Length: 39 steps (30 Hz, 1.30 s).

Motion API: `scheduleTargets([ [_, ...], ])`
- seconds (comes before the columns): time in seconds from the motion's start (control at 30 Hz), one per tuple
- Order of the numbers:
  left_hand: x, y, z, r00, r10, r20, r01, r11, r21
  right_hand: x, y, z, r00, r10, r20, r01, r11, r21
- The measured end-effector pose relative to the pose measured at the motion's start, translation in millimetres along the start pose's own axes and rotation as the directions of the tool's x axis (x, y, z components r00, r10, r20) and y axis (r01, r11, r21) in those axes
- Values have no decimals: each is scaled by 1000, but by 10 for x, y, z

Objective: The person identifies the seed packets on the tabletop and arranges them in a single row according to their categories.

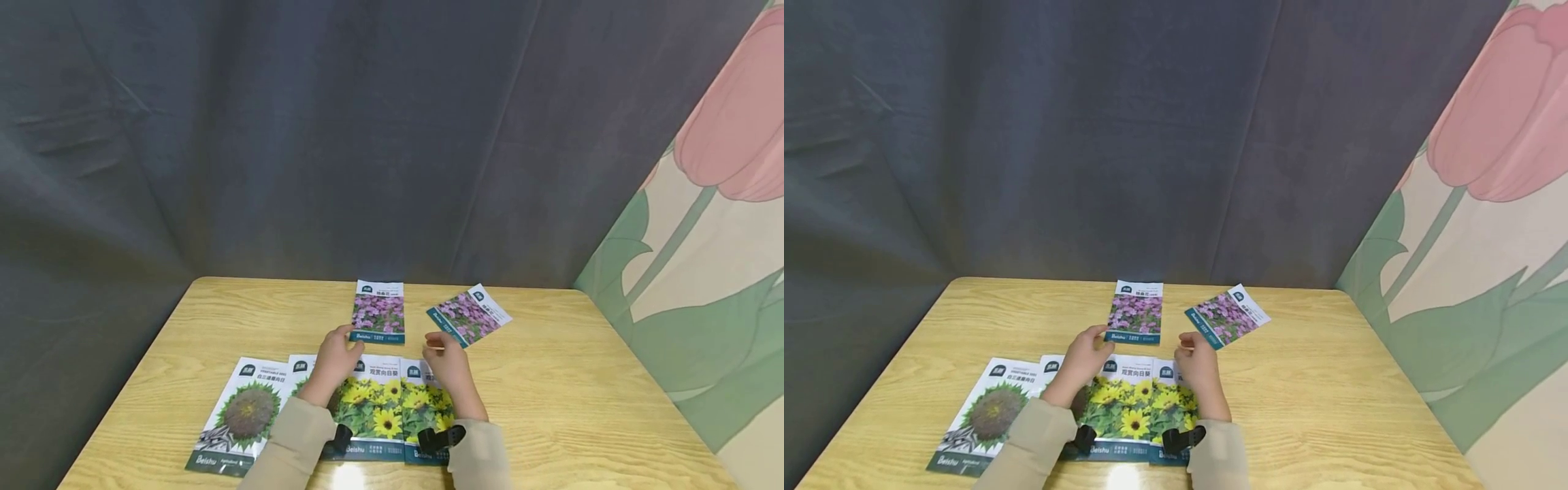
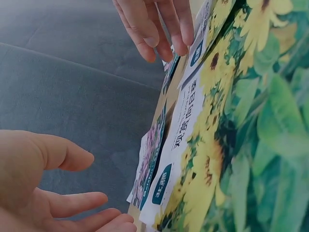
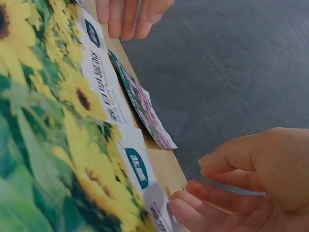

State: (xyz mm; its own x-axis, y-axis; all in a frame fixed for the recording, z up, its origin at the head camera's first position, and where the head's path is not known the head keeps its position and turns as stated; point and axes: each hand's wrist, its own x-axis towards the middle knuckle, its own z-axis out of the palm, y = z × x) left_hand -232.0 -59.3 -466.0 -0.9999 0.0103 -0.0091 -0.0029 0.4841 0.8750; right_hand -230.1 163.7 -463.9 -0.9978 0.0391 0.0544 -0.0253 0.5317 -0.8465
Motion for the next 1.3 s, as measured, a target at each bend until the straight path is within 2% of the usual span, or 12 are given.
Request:
scheduleTargets([
  [0.2,20,8,-87,1000,-1,26,2,999,-33,85,-22,83,1000,-2,-22,2,1000,16],
  [0.4,106,54,-179,998,-10,55,13,998,-55,238,-94,144,999,-1,43,2,1000,-9],
  [0.53,165,115,-219,995,-43,86,52,994,-95,360,-135,144,997,16,81,-13,999,-38],
  [0.67,227,157,-240,991,-80,104,90,990,-104,479,-131,158,992,72,107,-72,997,-8],
  [0.8,288,137,-236,984,-128,124,142,983,-113,568,-100,212,981,137,135,-143,989,32],
  [0.93,334,92,-219,977,-165,136,181,977,-117,621,-95,267,976,156,150,-163,986,35],
  [1.3,386,28,-102,977,-191,97,200,975,-92,592,-156,317,979,165,118,-172,983,55],
])
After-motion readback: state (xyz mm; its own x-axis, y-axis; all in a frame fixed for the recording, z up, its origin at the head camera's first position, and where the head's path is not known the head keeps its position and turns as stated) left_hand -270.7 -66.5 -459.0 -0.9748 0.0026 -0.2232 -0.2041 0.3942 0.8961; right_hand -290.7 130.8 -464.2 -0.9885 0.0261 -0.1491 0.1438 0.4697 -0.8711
